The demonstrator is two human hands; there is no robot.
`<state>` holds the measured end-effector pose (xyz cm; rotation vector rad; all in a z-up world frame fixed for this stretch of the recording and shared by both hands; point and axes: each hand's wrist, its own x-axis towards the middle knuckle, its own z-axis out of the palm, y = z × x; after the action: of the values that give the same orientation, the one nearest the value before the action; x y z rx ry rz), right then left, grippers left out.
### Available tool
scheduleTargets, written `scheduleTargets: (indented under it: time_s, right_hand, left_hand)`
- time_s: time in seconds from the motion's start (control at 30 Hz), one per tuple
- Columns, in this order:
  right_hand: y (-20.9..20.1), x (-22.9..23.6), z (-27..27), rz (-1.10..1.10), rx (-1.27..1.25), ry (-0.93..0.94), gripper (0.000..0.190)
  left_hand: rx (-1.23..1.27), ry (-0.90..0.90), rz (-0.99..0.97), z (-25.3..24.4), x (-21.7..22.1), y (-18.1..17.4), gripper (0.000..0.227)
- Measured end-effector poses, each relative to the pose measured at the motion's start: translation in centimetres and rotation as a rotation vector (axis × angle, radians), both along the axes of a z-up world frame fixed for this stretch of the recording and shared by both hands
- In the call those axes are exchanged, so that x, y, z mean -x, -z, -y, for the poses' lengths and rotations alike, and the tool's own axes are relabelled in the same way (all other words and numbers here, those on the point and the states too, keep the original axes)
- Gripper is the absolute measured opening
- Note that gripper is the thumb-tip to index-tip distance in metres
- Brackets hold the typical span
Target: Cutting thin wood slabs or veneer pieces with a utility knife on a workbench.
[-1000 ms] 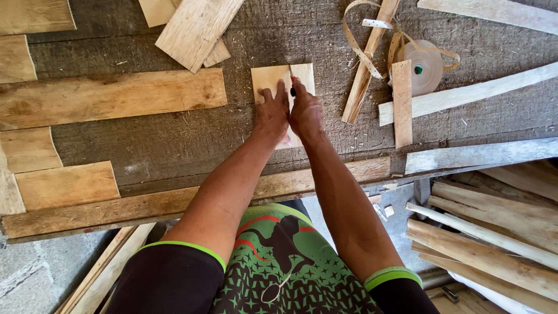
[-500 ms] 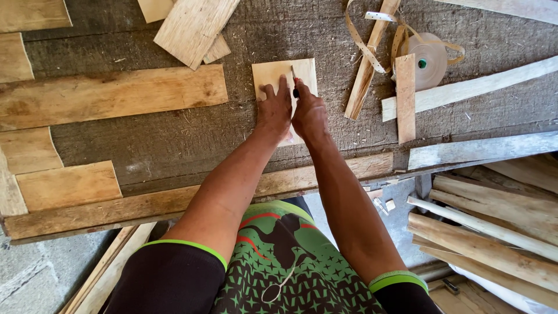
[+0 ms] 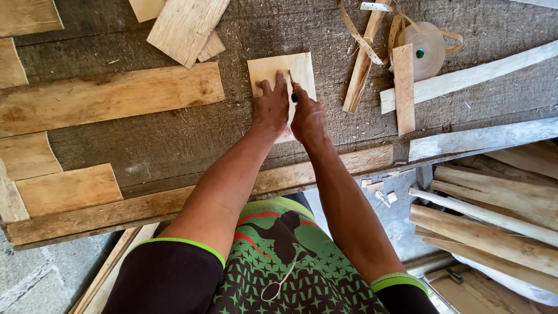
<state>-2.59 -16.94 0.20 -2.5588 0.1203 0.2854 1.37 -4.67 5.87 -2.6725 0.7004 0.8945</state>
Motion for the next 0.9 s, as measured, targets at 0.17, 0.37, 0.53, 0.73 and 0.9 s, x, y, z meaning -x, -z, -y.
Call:
scheduleTargets:
  time_s: [0.17,0.37,0.53,0.73,0.9]
  right_hand:
    - [-1.7,0.8,-0.4,-0.105,0.017,0.036,0.040]
    - [1.4,2.7,0.7,0.010,-0.010,0.013,0.048]
    - [-2.7,3.1,-0.4,-0.191,0.026,0.060,0.044]
    - [-3.7,5.1,-0.3,-0.208,-0.007,0.089,0.051]
    - [-2.1,6.6,0.3,-0.125,-0.025,0.062,0.048]
  left_hand:
    - [0.013,-0.002,0.129,0.1,0.3,5.3,0.099]
    - [0.050,-0.046,0.234,0.4,0.4,7.8,0.079]
    - [0.007,-0.065,-0.042,0.1,0.1,0.5,0.146]
    - [0.023,-0.062,0.079,0.3,0.2,3.3,0.160]
    - [-0.064,-0.018,0.041,0.4,-0.1,2.2,0.163]
